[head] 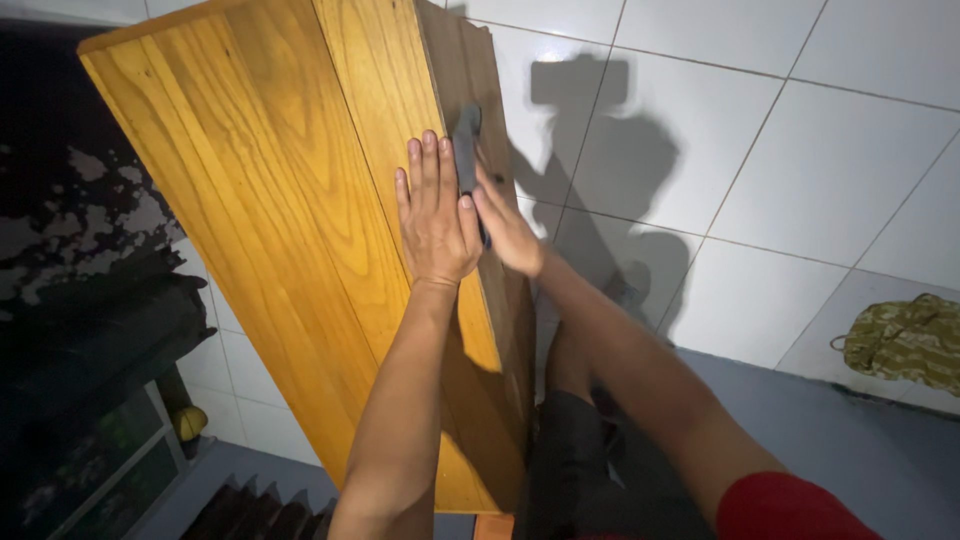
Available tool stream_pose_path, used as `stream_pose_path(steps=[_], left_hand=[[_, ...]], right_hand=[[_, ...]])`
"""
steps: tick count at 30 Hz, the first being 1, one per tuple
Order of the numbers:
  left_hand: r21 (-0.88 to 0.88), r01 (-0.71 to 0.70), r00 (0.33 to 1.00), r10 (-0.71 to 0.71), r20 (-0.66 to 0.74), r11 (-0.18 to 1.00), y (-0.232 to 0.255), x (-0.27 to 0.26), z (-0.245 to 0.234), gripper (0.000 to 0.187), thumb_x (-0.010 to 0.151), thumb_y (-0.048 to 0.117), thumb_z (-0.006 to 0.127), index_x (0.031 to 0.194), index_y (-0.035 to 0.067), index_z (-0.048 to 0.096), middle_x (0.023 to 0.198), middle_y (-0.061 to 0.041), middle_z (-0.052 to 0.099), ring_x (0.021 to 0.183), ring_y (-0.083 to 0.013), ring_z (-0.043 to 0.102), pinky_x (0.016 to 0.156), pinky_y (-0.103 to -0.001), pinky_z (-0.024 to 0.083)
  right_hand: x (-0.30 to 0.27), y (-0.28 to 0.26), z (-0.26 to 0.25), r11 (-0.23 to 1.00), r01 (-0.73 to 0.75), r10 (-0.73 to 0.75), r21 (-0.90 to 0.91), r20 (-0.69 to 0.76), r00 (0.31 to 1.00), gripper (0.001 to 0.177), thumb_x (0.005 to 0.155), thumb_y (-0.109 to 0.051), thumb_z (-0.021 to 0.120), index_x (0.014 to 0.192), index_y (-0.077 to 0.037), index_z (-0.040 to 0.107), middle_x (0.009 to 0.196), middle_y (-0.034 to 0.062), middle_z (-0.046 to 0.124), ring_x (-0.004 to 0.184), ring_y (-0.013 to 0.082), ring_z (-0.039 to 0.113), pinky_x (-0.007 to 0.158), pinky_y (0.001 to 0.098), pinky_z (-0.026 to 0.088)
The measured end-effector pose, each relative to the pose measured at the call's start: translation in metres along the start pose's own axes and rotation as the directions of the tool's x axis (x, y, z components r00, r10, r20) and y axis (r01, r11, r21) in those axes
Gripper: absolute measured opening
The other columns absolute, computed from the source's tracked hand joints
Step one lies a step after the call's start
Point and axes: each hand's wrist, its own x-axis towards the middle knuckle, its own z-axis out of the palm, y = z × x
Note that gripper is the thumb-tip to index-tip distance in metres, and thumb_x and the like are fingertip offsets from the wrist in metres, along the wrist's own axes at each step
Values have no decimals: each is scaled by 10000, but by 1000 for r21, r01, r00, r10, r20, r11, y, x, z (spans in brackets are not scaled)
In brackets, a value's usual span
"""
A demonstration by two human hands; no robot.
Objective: The person sands the surface of a large wooden board using a sanding block. They move the block back and forth along the grain of the wood, covering different sections of the board's surface.
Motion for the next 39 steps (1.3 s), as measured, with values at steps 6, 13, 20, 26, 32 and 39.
stream_pose_path(steps=[6,13,20,26,32,39], left_hand=[[44,5,1000,-6,13,999,2,3,-1,674,1008,259,392,1640,42,298,1727,-129,233,1622,-299,166,1325,-504,105],[132,-3,999,-2,42,991,4,5,-3,710,996,276,423,1654,56,270,1739,-129,204,1624,-300,144,1321,-499,99],[118,-14,997,4,83,993,5,5,-9,838,943,461,484,1633,51,242,1717,-127,162,1595,-310,106,1273,-577,30],[91,-23,998,18,56,996,2,5,-8,776,1011,416,442,1658,54,213,1744,-115,150,1621,-296,98,1293,-576,20],[111,-4,996,-6,88,994,2,6,-7,772,997,392,431,1656,53,216,1740,-104,159,1618,-287,105,1292,-571,24],[100,9,997,-16,77,995,5,7,-8,743,1003,372,435,1650,62,242,1733,-97,170,1615,-285,112,1291,-567,13]], right_hand=[[40,43,-12,976,-212,216,59,-93,972,677,1124,-423,309,1645,-15,165,1733,141,173,1609,240,149,1297,338,140],[-18,64,-4,954,-298,298,1,-53,953,710,1102,-449,278,1627,12,150,1722,162,152,1584,240,121,1265,327,122],[-62,26,11,969,-247,248,28,-58,967,604,1141,-379,228,1528,42,423,1562,173,505,1472,235,447,1209,343,332],[-21,19,2,977,-188,184,-103,-47,982,608,1155,-382,201,1553,53,354,1558,205,463,1458,274,416,1212,385,300],[45,39,-20,927,42,-55,-374,-24,998,650,1157,-406,305,1578,90,289,1607,265,394,1502,317,370,1238,391,293],[82,18,-25,997,-80,81,18,-95,992,665,1145,-444,239,1629,12,258,1709,160,273,1596,235,222,1301,345,175]])
